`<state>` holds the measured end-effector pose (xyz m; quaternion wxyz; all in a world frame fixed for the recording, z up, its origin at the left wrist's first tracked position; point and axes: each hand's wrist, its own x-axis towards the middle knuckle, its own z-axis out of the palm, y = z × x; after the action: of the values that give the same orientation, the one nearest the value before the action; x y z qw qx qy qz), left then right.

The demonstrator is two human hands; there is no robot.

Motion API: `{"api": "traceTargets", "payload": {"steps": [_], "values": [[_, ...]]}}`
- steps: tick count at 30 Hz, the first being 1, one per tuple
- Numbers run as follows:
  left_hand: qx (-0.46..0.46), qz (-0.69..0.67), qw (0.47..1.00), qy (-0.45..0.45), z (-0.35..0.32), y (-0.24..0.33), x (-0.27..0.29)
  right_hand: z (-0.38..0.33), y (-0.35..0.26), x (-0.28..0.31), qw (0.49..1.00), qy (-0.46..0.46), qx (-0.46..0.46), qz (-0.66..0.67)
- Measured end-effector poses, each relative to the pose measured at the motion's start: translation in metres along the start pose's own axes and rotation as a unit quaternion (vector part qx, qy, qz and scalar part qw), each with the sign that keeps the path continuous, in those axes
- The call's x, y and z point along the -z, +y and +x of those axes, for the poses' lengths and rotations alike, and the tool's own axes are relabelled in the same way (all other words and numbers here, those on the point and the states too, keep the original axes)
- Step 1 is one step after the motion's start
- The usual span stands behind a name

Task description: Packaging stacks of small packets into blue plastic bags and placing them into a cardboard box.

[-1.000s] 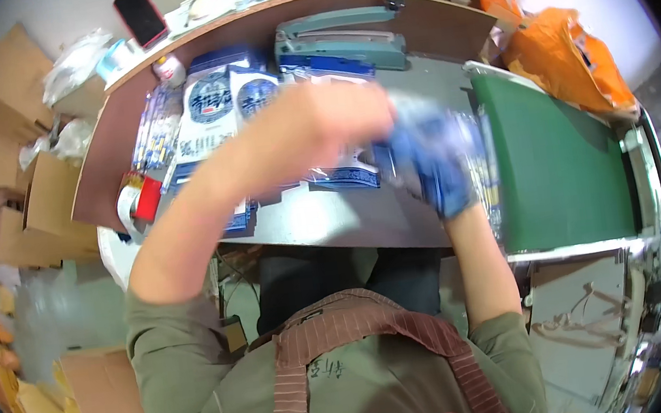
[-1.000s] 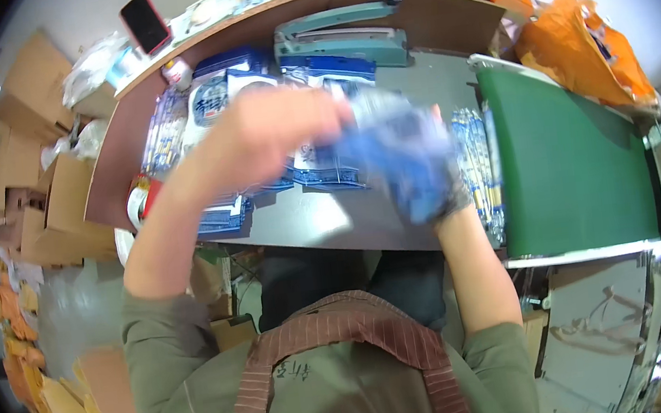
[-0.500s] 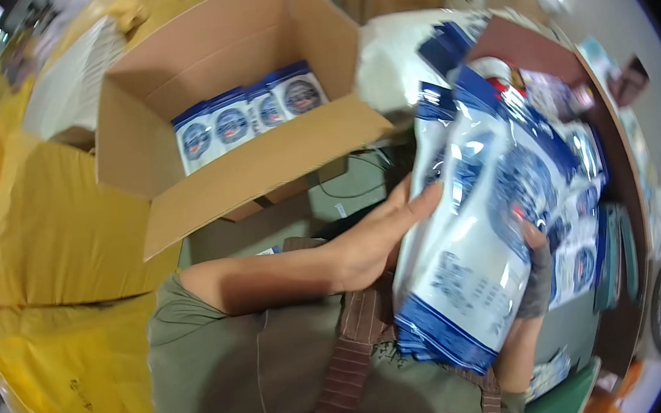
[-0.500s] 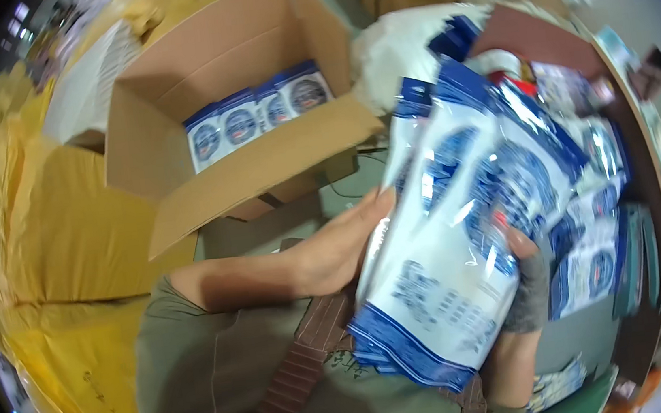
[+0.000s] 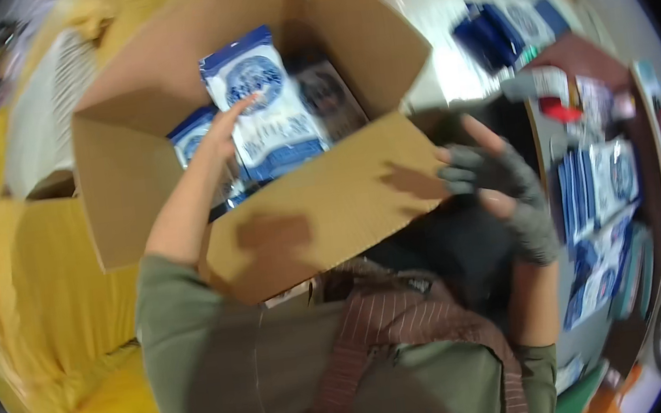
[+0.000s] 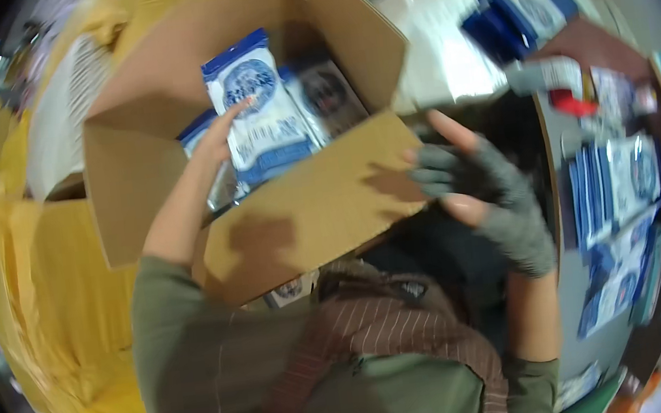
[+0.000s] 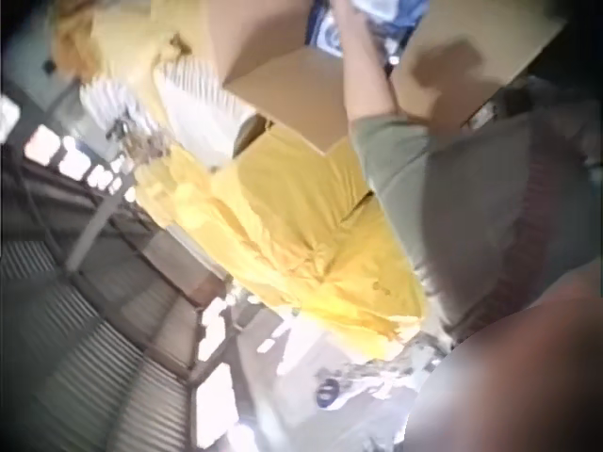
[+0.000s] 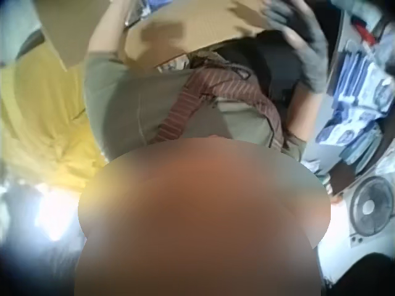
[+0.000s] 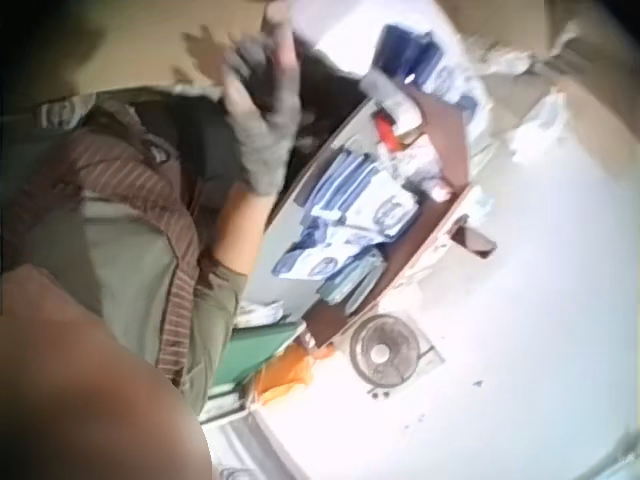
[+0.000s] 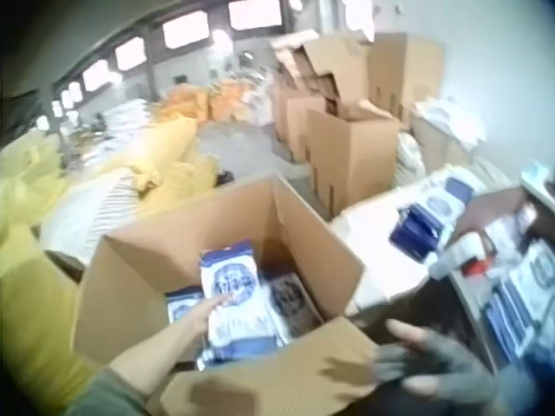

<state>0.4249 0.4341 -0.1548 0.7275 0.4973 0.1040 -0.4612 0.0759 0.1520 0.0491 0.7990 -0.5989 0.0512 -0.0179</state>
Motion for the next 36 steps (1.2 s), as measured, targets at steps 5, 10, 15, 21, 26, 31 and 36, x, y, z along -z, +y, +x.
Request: {"api": "traceTargets", "payload": {"steps": [5,10,15,21,26,31,36], "values": [[0.115,0.460,0.839,0.268,0.122,-0.057,0.083,-0.136,0.023,0.078,0.916,0.382,-0.003,-0.124],[-0.130,0.420,0.842,0.312,0.058,-0.041,0.054,-0.280,0.040,0.125,0.653,0.611,-0.022,-0.446],[-0.143,0.147,0.937,-0.282,-0.198,-0.061,-0.187,-0.352,0.093,0.125,0.458,0.643,-0.083,-0.609],[0.171,0.272,0.921,-0.219,-0.163,-0.232,-0.082,-0.345,0.119,0.137,0.501,0.554,-0.121,-0.654],[0.247,0.179,0.926,0.223,-0.100,-0.506,0.238,-0.325,0.125,0.121,0.435,0.550,-0.079,-0.709],[0.327,0.211,0.914,0.111,-0.116,-0.543,0.349,-0.381,0.109,0.066,0.232,0.577,-0.172,-0.764],[0.322,0.294,0.880,-0.188,-0.009,-0.582,0.309,-0.345,0.153,0.036,0.173,0.601,-0.423,-0.656]]}}
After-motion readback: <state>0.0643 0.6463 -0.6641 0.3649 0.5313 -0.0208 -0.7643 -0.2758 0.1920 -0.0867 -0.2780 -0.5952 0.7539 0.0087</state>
